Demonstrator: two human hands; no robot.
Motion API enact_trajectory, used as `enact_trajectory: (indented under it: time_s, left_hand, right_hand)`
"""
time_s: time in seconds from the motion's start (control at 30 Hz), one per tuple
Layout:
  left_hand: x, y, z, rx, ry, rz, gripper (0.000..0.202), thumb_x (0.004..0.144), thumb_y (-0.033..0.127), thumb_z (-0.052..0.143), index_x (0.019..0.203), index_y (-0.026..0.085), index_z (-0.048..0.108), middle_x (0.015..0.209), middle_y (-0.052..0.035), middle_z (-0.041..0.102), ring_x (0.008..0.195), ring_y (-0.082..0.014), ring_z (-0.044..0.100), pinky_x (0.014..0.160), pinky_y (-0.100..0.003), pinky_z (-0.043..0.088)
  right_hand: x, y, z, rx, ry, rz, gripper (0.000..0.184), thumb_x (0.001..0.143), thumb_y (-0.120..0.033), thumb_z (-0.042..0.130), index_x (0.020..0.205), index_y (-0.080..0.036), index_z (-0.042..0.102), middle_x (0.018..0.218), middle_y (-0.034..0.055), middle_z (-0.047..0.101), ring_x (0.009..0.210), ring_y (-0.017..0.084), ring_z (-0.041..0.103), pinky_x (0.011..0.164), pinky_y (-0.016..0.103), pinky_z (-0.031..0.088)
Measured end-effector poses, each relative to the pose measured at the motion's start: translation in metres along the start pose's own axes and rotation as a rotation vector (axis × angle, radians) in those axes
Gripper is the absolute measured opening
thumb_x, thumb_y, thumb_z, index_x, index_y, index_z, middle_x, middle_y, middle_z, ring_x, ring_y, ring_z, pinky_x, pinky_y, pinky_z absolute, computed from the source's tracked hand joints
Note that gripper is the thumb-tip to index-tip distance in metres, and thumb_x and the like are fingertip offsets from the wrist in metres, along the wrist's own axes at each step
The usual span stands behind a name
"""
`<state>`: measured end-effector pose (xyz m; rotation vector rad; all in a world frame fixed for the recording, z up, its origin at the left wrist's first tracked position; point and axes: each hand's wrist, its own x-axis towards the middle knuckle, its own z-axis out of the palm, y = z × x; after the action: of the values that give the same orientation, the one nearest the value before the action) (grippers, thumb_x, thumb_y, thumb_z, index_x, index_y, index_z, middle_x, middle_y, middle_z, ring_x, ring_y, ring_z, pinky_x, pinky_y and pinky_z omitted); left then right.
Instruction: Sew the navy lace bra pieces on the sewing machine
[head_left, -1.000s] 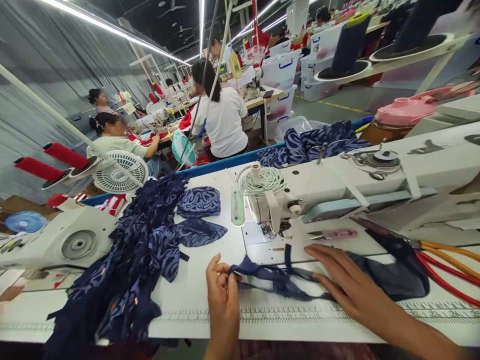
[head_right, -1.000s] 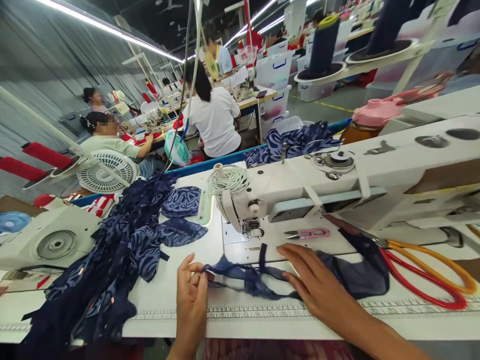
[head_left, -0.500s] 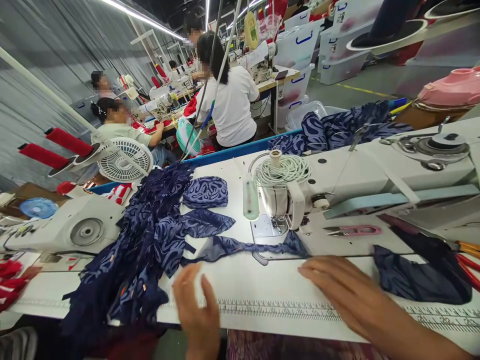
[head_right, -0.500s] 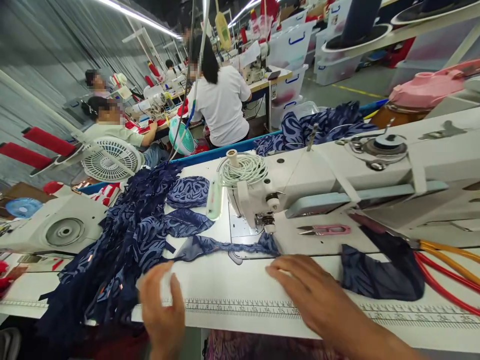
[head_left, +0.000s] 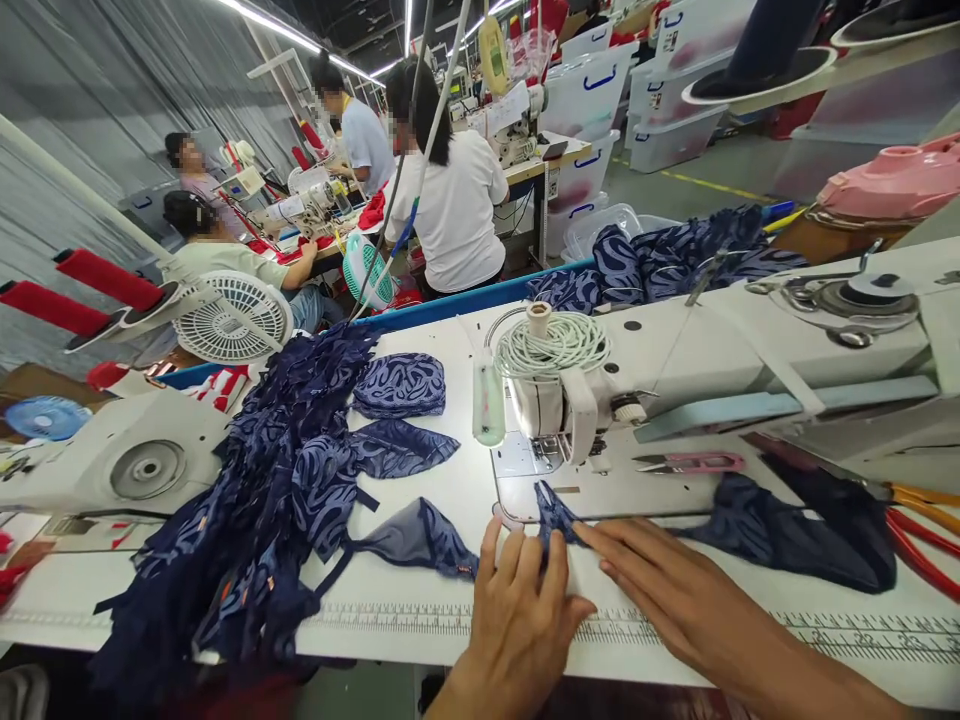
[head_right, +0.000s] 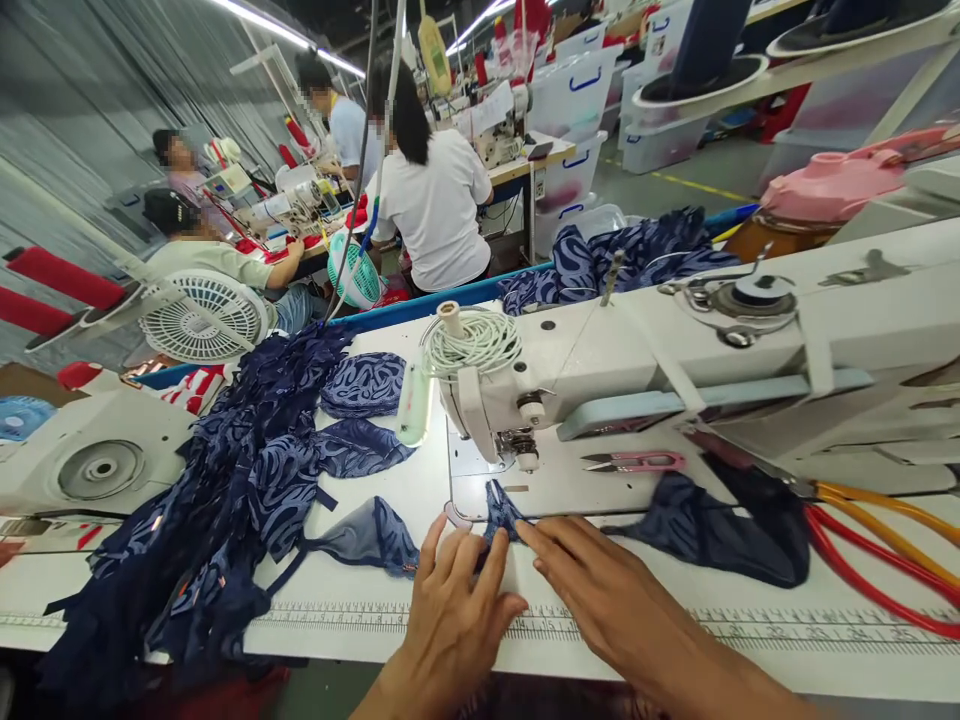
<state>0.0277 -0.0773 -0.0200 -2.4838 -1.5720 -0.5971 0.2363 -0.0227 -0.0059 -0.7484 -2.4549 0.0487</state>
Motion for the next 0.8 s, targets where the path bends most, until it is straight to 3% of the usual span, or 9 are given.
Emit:
enact_trajectory:
  time_s: [0.1,0.2,0.27,0.43,0.57,0.7,0.8]
  left_hand:
    - [0.003,-0.007,-0.003,-0.022,-0.043,0.084,0.039,0.101,0.038,0.049,0.131,0.015,0.058,0.141,-0.0083,0.058,0.139,-0.0254,0.044,0.125,-0.052,0.019]
    - [0.010,-0.019,-0.006,-0.071,-0.124,0.132,0.038,0.102,0.037,0.046,0.133,0.016,0.055,0.147,-0.0063,0.054,0.145,-0.0216,0.037,0.126,-0.055,0.012]
    - [0.013,-0.025,-0.010,-0.114,-0.181,0.136,0.042,0.102,0.040,0.046,0.138,0.018,0.051,0.146,-0.0068,0.055,0.145,-0.0205,0.038,0.126,-0.057,0.011]
    - [0.012,-0.029,-0.017,-0.168,-0.254,0.181,0.055,0.099,0.047,0.051,0.145,0.018,0.044,0.145,-0.0091,0.056,0.146,-0.0208,0.037,0.125,-0.057,0.014]
    - [0.008,-0.027,-0.021,-0.155,-0.268,0.201,0.050,0.098,0.046,0.054,0.143,0.025,0.047,0.148,-0.0048,0.053,0.147,-0.0243,0.034,0.123,-0.065,0.012]
    - [0.008,-0.027,-0.025,-0.090,-0.307,0.195,0.051,0.097,0.044,0.057,0.144,0.027,0.048,0.152,-0.0058,0.048,0.148,-0.0313,0.030,0.118,-0.074,0.014]
    - [0.008,-0.027,-0.025,-0.079,-0.297,0.186,0.053,0.098,0.046,0.054,0.146,0.027,0.044,0.153,-0.0044,0.048,0.148,-0.0297,0.031,0.120,-0.070,0.006]
  right_hand:
    - [0.006,-0.004,0.008,-0.071,-0.067,0.048,0.034,0.095,-0.008,0.038,0.116,-0.015,0.064,0.092,0.0084,0.065,0.081,0.021,0.059,0.070,0.034,0.050]
    - [0.013,-0.004,0.012,-0.085,-0.030,0.024,0.029,0.094,-0.006,0.040,0.106,-0.015,0.065,0.100,0.0095,0.065,0.093,0.024,0.058,0.079,0.039,0.047]
    - [0.016,-0.002,0.010,-0.032,-0.016,0.019,0.029,0.096,-0.006,0.039,0.107,-0.015,0.064,0.105,0.0096,0.065,0.098,0.023,0.057,0.083,0.038,0.046]
    - [0.015,-0.001,0.007,0.036,-0.045,0.057,0.041,0.094,-0.002,0.033,0.122,-0.015,0.060,0.099,0.0086,0.064,0.087,0.020,0.057,0.078,0.034,0.048]
    - [0.009,-0.004,0.013,-0.043,-0.036,0.030,0.040,0.093,-0.002,0.036,0.120,-0.016,0.062,0.096,0.0082,0.065,0.086,0.021,0.057,0.081,0.036,0.048]
    - [0.010,-0.005,0.015,-0.143,0.010,0.029,0.035,0.092,-0.002,0.038,0.116,-0.011,0.063,0.088,0.0078,0.063,0.080,0.021,0.057,0.075,0.036,0.045]
    - [0.011,-0.005,0.014,-0.184,0.012,0.004,0.035,0.092,-0.002,0.038,0.116,-0.008,0.063,0.086,0.0083,0.062,0.079,0.021,0.057,0.074,0.036,0.043]
